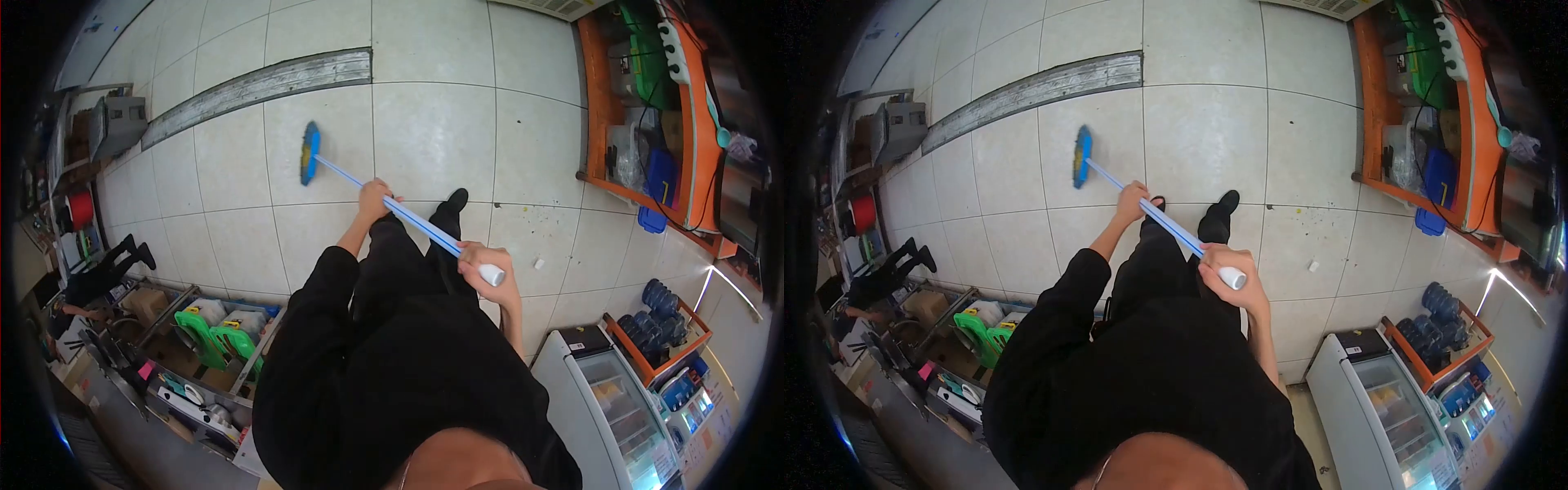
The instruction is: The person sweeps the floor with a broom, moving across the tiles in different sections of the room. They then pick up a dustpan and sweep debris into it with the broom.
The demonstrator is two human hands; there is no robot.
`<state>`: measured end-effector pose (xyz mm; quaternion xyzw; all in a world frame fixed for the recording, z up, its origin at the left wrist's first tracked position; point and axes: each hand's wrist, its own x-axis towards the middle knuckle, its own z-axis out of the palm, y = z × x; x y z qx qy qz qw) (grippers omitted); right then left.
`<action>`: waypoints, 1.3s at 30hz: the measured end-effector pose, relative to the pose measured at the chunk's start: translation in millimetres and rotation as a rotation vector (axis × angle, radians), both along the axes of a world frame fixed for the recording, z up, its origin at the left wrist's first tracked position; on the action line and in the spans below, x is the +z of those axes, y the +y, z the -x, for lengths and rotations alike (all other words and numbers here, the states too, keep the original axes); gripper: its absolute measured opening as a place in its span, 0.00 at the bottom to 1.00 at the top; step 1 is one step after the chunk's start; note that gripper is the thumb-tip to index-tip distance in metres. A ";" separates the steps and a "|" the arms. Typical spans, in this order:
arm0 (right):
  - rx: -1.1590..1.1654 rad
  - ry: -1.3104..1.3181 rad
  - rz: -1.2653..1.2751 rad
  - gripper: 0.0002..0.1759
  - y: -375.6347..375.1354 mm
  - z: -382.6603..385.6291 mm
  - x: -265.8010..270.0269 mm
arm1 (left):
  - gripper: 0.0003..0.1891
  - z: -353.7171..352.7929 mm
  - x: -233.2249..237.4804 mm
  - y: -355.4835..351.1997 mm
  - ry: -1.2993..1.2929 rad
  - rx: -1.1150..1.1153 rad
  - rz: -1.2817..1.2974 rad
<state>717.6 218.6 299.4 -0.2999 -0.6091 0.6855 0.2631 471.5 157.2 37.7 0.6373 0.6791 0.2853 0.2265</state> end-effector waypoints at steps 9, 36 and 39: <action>-0.150 0.012 -0.364 0.15 36.3 -94.7 155.0 | 0.20 -268.4 105.5 130.0 -0.422 -0.496 0.063; -0.904 -0.039 -0.293 0.15 226.1 -62.3 142.9 | 0.21 -238.7 98.1 372.3 -0.335 -0.913 0.179; -0.961 -0.044 -0.426 0.16 198.0 -76.4 166.4 | 0.24 -268.2 143.7 365.3 -0.353 -1.138 0.262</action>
